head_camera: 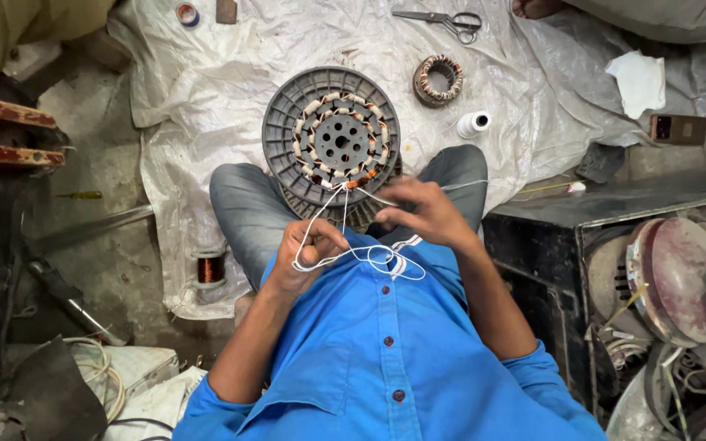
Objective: The person sits cross-legged on the floor and winds white thread around the copper coils of a motor stator resting on their lap. They repeatedly pull thread from a spool, wrap it around individual coil sections, and tie it off to secure the windings.
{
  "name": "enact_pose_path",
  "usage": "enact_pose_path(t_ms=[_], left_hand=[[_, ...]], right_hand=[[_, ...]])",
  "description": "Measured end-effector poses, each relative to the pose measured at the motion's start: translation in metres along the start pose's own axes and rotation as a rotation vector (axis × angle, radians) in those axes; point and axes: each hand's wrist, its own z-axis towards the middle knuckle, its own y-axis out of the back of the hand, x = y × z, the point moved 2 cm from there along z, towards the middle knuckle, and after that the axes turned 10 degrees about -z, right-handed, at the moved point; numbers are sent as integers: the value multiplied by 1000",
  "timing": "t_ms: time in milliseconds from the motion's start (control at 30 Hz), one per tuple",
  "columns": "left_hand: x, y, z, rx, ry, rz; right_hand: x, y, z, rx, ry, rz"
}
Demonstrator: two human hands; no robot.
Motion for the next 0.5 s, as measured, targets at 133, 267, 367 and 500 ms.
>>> enact_pose_path(t_ms=[133, 267, 367, 500], left_hand=[[-2, 5, -5, -6, -8, -26], [-2, 6, -6, -8, -32, -19], [-4, 3, 2, 12, -36, 3], [0, -2, 4, 35, 19, -29]], right_hand=[[-42, 66, -23, -691, -195, 652], [-86, 149, -51, -1314, -441, -74], [-74, 137, -27, -1003, -326, -721], [-26, 37, 12, -290, 91, -247]])
